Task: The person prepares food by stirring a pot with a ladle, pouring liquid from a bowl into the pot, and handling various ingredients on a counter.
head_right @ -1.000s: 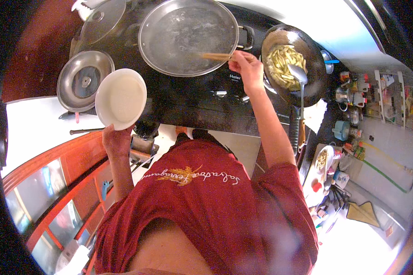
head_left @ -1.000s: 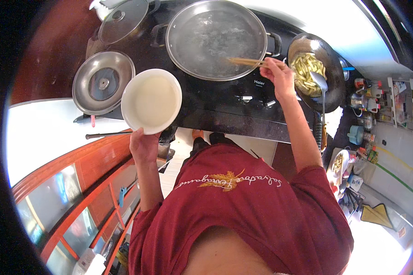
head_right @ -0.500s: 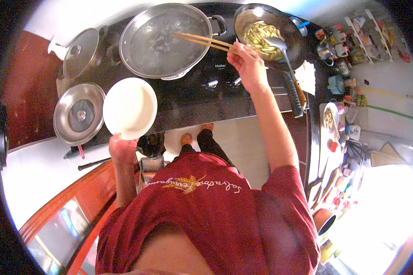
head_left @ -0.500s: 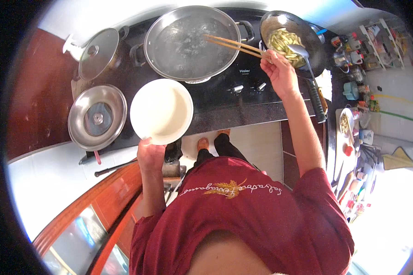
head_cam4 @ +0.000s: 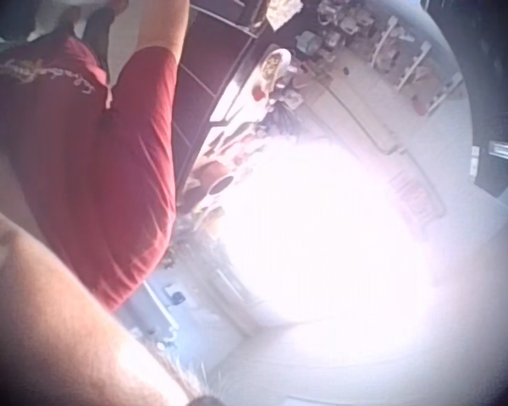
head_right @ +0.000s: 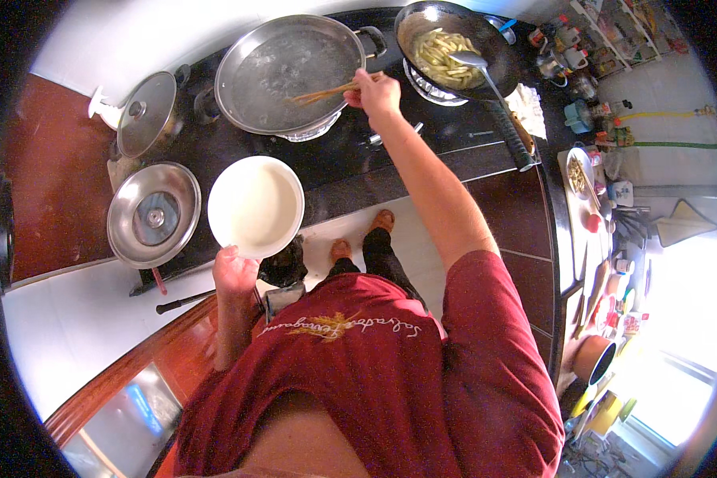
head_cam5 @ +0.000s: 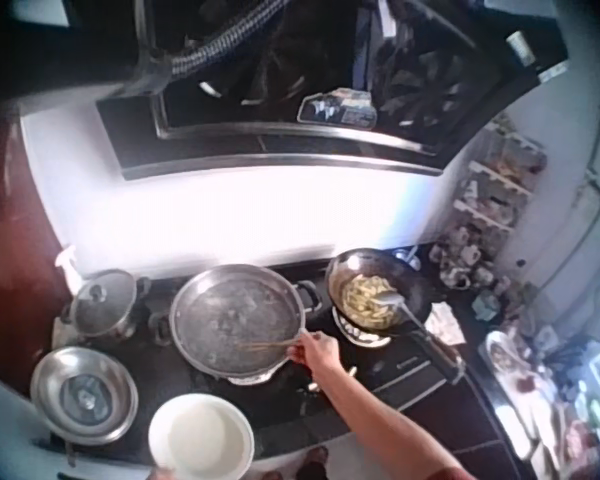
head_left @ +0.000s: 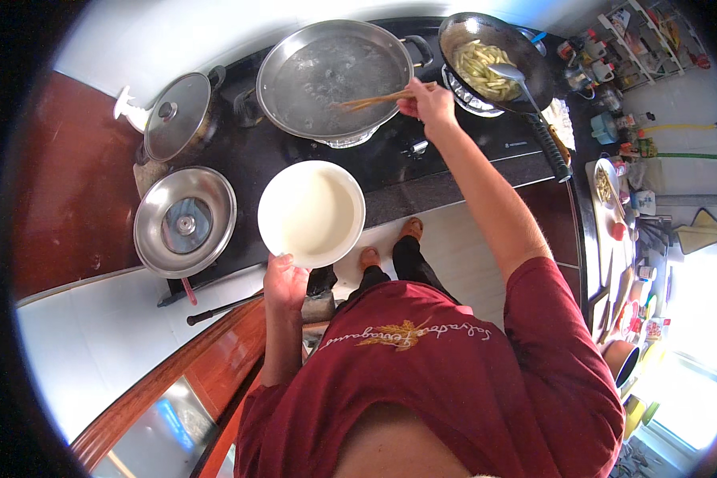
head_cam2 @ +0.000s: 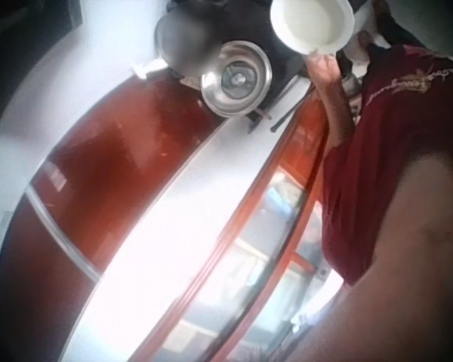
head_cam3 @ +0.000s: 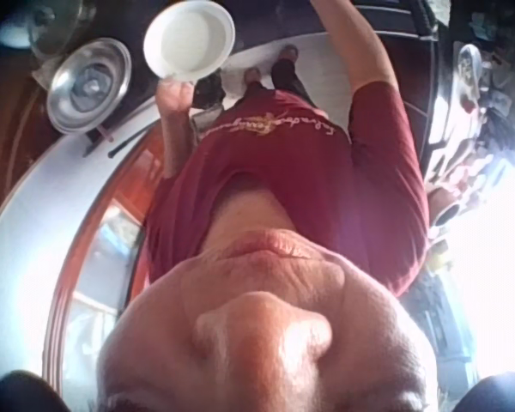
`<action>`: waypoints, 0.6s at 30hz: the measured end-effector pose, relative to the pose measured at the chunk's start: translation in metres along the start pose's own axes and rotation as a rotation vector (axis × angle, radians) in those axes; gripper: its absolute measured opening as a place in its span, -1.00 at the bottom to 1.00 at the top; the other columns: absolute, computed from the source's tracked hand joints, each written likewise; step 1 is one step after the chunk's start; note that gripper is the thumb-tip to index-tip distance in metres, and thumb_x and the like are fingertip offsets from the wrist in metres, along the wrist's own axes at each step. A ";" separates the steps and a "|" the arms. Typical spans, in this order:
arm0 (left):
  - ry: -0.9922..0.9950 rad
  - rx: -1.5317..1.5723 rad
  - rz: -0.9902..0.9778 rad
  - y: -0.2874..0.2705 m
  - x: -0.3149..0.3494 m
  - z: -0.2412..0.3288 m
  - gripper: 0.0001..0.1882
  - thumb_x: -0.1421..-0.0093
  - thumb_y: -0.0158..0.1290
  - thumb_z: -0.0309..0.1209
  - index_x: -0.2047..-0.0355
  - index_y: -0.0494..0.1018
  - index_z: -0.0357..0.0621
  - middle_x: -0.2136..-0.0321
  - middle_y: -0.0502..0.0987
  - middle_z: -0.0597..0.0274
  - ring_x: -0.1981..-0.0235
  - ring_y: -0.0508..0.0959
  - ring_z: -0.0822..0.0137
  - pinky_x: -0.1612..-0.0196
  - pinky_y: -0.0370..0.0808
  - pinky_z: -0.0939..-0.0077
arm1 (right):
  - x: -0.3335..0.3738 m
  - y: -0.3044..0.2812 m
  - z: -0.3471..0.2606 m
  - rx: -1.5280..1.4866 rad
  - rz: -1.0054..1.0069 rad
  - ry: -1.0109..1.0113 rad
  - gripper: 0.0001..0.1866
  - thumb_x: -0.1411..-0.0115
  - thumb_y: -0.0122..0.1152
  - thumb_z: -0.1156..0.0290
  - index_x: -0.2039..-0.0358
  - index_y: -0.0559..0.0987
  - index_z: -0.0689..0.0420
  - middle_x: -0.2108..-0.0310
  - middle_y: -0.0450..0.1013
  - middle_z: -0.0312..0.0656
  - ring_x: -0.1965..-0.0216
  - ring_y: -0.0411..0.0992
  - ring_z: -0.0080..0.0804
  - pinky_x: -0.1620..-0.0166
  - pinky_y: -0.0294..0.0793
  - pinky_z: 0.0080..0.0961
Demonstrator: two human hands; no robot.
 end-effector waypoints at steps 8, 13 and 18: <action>0.082 -0.325 0.173 -0.031 0.021 0.015 -0.38 -0.01 -0.06 -0.49 -0.15 0.14 -0.21 -0.07 0.29 0.09 -0.12 0.30 0.13 -0.16 0.25 0.18 | -0.026 -0.014 -0.011 0.047 0.063 -0.037 -0.71 -0.22 0.07 0.33 0.39 0.41 0.37 0.53 0.49 -0.06 0.66 0.47 -0.43 0.58 0.56 -0.56; 0.095 -0.078 0.176 -0.043 0.025 0.021 -0.36 -0.01 -0.05 -0.48 -0.17 0.12 -0.19 -0.10 0.26 0.07 -0.13 0.28 0.10 -0.15 0.26 0.12 | -0.031 -0.001 -0.013 0.132 -0.111 -0.079 -0.72 -0.22 0.11 0.32 0.31 0.43 0.35 0.53 0.48 -0.10 0.61 0.49 -0.45 0.52 0.58 -0.55; 0.075 0.011 0.156 -0.030 0.026 0.024 -0.34 -0.01 -0.05 -0.47 -0.18 0.11 -0.18 -0.13 0.23 0.06 -0.17 0.25 0.07 -0.19 0.20 0.10 | -0.023 -0.008 -0.026 0.188 -0.127 -0.232 -0.75 -0.17 0.16 0.37 0.31 0.56 0.35 0.51 0.50 -0.21 0.49 0.46 -0.57 0.35 0.50 -0.63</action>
Point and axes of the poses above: each hand's wrist, its own x-axis away from the middle knuckle, its own y-axis out of the palm, z = x × y, the point moved 9 cm from there along -x, towards the middle knuckle
